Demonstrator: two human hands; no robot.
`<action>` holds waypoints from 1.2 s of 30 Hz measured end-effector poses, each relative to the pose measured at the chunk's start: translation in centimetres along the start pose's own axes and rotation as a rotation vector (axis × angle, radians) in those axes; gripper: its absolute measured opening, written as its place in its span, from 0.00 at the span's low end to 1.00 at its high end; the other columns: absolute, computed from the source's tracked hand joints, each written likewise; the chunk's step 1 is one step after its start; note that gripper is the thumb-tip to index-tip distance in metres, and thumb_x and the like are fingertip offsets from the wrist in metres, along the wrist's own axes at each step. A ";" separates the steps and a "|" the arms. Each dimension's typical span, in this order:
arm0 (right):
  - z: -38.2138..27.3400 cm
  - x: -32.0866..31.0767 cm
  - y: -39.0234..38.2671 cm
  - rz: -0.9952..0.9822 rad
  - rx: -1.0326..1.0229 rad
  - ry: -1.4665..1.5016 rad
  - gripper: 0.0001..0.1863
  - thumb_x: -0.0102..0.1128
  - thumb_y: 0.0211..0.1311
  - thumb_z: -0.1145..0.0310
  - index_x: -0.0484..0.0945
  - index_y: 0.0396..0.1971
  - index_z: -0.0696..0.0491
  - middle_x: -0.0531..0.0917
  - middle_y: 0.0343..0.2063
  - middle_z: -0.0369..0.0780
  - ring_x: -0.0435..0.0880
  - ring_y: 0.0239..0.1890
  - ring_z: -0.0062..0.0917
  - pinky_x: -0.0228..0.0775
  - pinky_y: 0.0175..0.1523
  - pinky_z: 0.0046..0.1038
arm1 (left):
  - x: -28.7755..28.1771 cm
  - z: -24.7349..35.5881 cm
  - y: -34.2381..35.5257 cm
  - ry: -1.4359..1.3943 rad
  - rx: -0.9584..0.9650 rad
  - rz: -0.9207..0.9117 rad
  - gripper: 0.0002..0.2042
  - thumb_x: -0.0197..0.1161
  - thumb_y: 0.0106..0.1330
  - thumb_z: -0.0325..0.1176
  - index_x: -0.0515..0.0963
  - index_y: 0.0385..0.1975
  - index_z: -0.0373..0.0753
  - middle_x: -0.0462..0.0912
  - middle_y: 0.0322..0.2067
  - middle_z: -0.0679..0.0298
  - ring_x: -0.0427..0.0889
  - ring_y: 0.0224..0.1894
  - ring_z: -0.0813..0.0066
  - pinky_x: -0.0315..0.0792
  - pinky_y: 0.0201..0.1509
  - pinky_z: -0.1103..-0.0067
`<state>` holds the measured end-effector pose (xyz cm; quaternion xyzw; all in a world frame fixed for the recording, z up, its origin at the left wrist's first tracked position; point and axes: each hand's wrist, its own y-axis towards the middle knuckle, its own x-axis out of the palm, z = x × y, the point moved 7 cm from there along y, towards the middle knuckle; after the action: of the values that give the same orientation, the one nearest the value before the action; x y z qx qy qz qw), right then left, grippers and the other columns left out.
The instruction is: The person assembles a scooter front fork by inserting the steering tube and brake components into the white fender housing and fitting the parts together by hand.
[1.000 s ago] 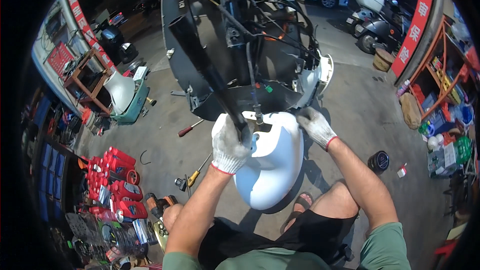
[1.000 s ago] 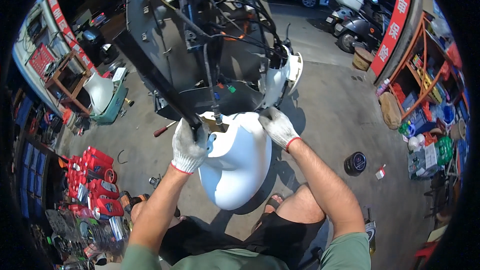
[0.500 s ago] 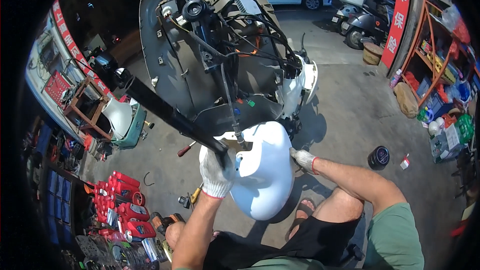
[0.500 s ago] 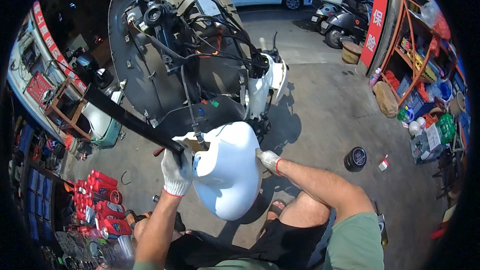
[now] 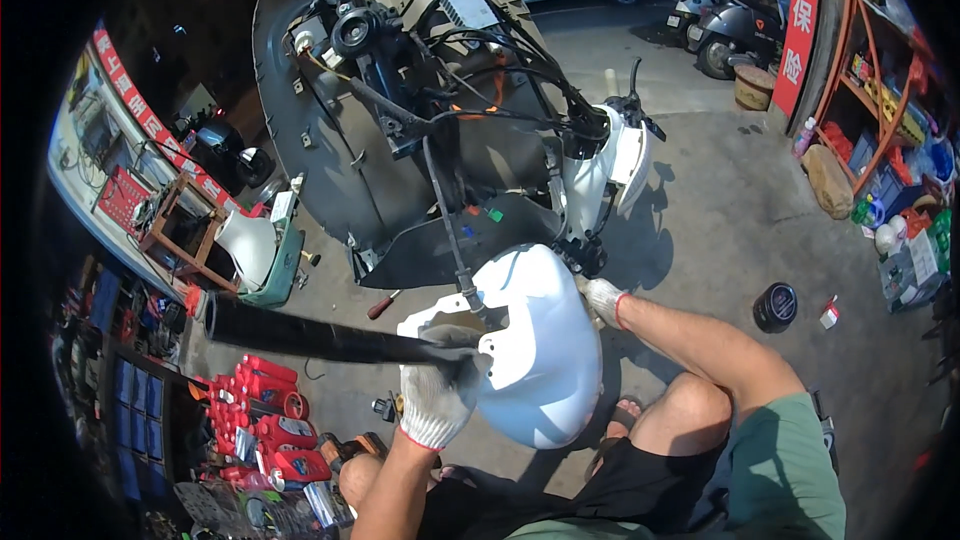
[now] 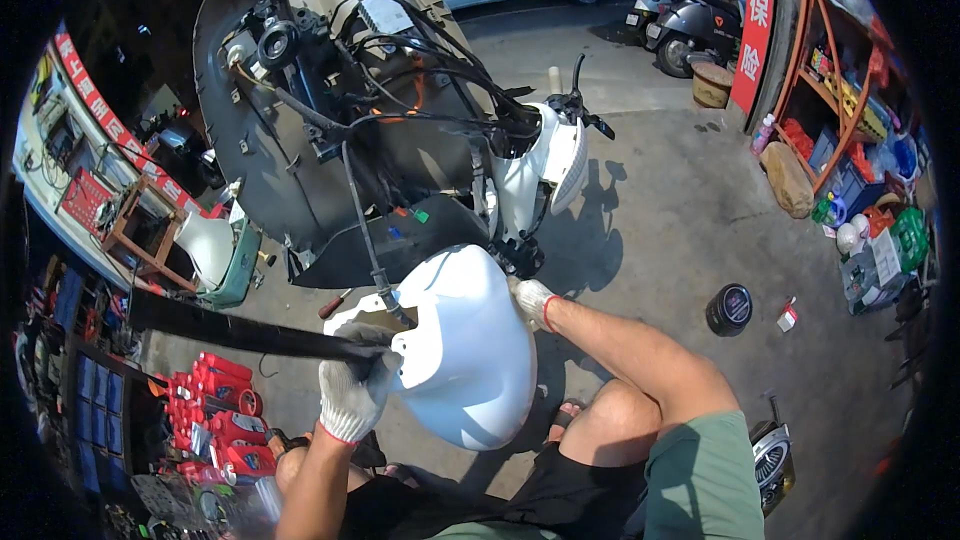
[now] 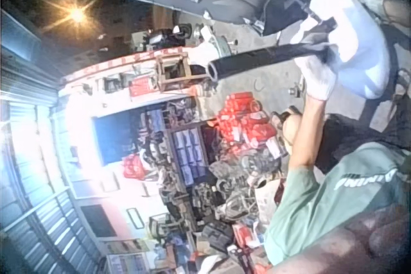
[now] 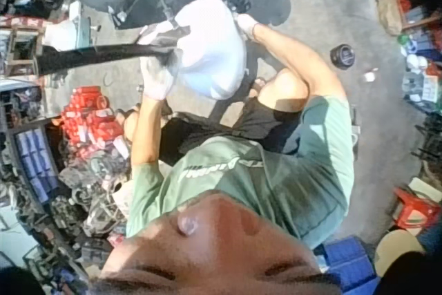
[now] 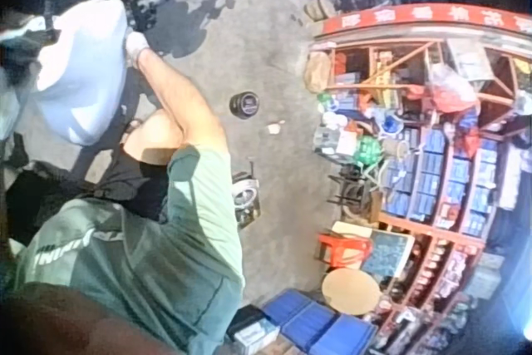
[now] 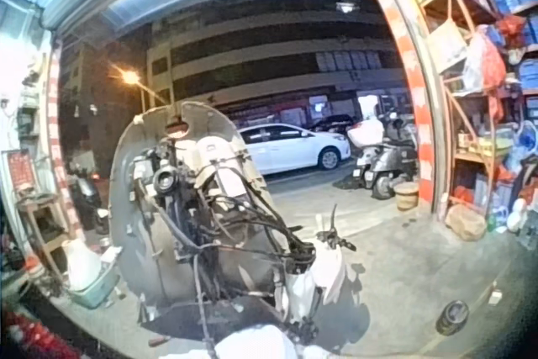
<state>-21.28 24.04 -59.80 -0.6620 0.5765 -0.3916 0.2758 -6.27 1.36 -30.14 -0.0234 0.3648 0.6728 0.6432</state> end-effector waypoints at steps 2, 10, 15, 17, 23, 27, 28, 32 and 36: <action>-0.8 0.0 0.1 0.026 0.011 -0.090 0.27 0.44 0.77 0.47 0.80 0.56 0.53 0.86 0.46 0.42 0.86 0.41 0.32 0.77 0.48 0.43 | 0.4 0.0 -0.6 -0.019 0.002 -0.110 0.09 0.72 0.56 0.29 0.83 0.34 0.32 0.85 0.31 0.54 0.86 0.35 0.58 0.78 0.40 0.68; -1.9 -0.2 -0.1 0.077 -0.367 -0.015 0.29 0.51 0.71 0.49 0.81 0.50 0.63 0.87 0.46 0.51 0.86 0.48 0.41 0.77 0.52 0.40 | 0.7 -0.9 -1.8 0.101 0.018 -0.253 0.18 0.73 0.61 0.22 0.73 0.48 0.33 0.82 0.42 0.58 0.83 0.41 0.72 0.79 0.46 0.76; -3.3 -2.8 0.8 0.512 -0.623 -0.406 0.27 0.57 0.65 0.50 0.84 0.44 0.62 0.86 0.42 0.58 0.85 0.50 0.52 0.77 0.53 0.45 | -0.6 -0.3 -1.2 0.078 -0.021 -0.202 0.15 0.72 0.65 0.26 0.74 0.47 0.31 0.83 0.39 0.57 0.83 0.40 0.71 0.78 0.45 0.75; -4.1 -3.5 -0.2 0.544 -0.624 -0.493 0.26 0.58 0.64 0.49 0.85 0.41 0.61 0.87 0.40 0.57 0.85 0.49 0.52 0.77 0.52 0.46 | -1.1 0.8 -0.8 0.112 0.003 -0.100 0.12 0.70 0.67 0.31 0.78 0.42 0.30 0.85 0.32 0.56 0.85 0.33 0.68 0.78 0.39 0.75; -5.6 -4.6 1.5 0.705 -0.865 -1.139 0.12 0.58 0.61 0.64 0.88 0.30 0.54 0.88 0.31 0.49 0.88 0.37 0.44 0.79 0.44 0.44 | -1.8 0.3 -0.5 0.060 -0.117 -0.087 0.14 0.70 0.67 0.32 0.77 0.42 0.28 0.84 0.35 0.54 0.83 0.36 0.68 0.77 0.44 0.73; -4.2 -13.6 6.9 0.908 -0.831 -1.512 0.11 0.57 0.61 0.66 0.87 0.30 0.54 0.88 0.31 0.51 0.88 0.38 0.45 0.79 0.46 0.44 | 1.0 0.6 1.5 0.074 0.019 -0.133 0.09 0.69 0.65 0.27 0.79 0.37 0.28 0.84 0.33 0.55 0.82 0.34 0.68 0.76 0.41 0.73; -5.3 -6.3 3.5 0.715 -0.753 -0.683 0.16 0.55 0.66 0.61 0.85 0.32 0.58 0.86 0.34 0.57 0.86 0.43 0.52 0.78 0.51 0.48 | -2.9 -0.1 0.0 0.213 -0.043 -0.077 0.08 0.69 0.64 0.26 0.79 0.35 0.27 0.84 0.32 0.55 0.82 0.33 0.68 0.76 0.40 0.74; -5.9 -9.8 1.3 0.778 -0.722 -0.582 0.21 0.54 0.71 0.56 0.83 0.43 0.60 0.85 0.39 0.60 0.85 0.45 0.56 0.77 0.49 0.47 | -4.1 -1.3 -0.1 0.216 -0.058 0.003 0.05 0.69 0.60 0.25 0.81 0.33 0.32 0.84 0.28 0.54 0.85 0.32 0.59 0.77 0.38 0.70; -6.3 -11.8 -0.1 0.820 -0.715 -0.596 0.21 0.54 0.70 0.54 0.82 0.43 0.59 0.85 0.43 0.59 0.82 0.51 0.57 0.75 0.55 0.49 | -2.9 -1.4 0.7 0.308 -0.036 -0.024 0.07 0.68 0.66 0.27 0.80 0.39 0.31 0.84 0.30 0.56 0.82 0.30 0.68 0.76 0.38 0.72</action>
<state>-26.78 36.19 -58.70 -0.5189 0.7777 0.1654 0.3139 -7.00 -1.71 -29.37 -0.1422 0.4467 0.6601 0.5870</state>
